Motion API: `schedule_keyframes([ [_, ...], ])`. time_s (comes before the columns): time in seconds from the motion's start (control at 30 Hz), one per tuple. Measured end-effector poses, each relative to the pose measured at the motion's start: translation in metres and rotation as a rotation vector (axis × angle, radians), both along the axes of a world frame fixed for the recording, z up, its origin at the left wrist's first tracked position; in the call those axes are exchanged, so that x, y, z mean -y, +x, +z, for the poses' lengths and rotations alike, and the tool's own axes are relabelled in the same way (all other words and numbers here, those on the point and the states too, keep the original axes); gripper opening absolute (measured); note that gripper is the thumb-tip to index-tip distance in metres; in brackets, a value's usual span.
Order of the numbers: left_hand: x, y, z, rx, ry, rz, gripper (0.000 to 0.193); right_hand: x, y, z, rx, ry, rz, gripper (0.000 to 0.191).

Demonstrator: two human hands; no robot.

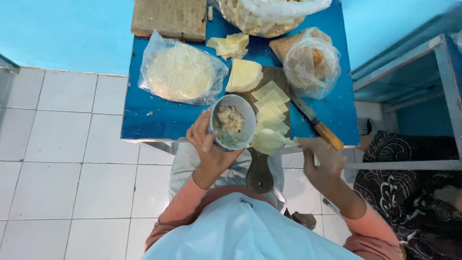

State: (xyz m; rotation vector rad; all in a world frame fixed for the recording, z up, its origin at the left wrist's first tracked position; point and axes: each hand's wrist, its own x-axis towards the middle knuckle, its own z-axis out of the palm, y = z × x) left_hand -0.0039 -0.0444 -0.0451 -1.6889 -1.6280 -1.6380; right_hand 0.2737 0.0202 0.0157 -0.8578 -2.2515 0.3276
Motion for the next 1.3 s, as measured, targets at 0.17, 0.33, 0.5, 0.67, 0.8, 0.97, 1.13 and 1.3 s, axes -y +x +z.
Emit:
schedule_keyframes([
  [0.17, -0.001, -0.003, 0.001, -0.050, -0.002, 0.054, 0.081, -0.013, 0.003, -0.040, -0.357, -0.942, -0.012, 0.021],
  [0.33, -0.001, -0.002, -0.004, -0.077, 0.007, 0.016, 0.077, -0.024, 0.007, -0.065, -0.424, -1.260, 0.077, 0.021],
  [0.5, -0.001, -0.002, -0.011, -0.086, 0.011, -0.007, 0.074, -0.028, 0.004, -0.058, -0.549, -1.289, 0.094, 0.020],
  [0.67, 0.003, -0.005, -0.018, -0.140, -0.013, -0.073, 0.065, -0.012, -0.012, -0.020, -0.197, -0.410, 0.060, 0.027],
  [0.8, 0.006, -0.009, -0.024, -0.232, 0.001, -0.127, 0.054, -0.013, -0.023, 0.021, 0.193, 0.542, 0.330, 0.030],
  [0.97, 0.006, -0.008, -0.028, -0.281, 0.009, -0.152, 0.047, -0.009, -0.031, 0.050, 0.436, 0.796, 0.554, 0.036],
  [1.13, 0.007, -0.007, -0.030, -0.264, 0.010, -0.168, 0.045, -0.017, -0.024, 0.061, 0.356, 0.695, 0.590, 0.033],
  [1.3, 0.009, -0.010, -0.035, -0.283, -0.004, -0.206, 0.043, -0.023, -0.025, 0.054, 0.169, 0.303, 0.412, 0.039],
])
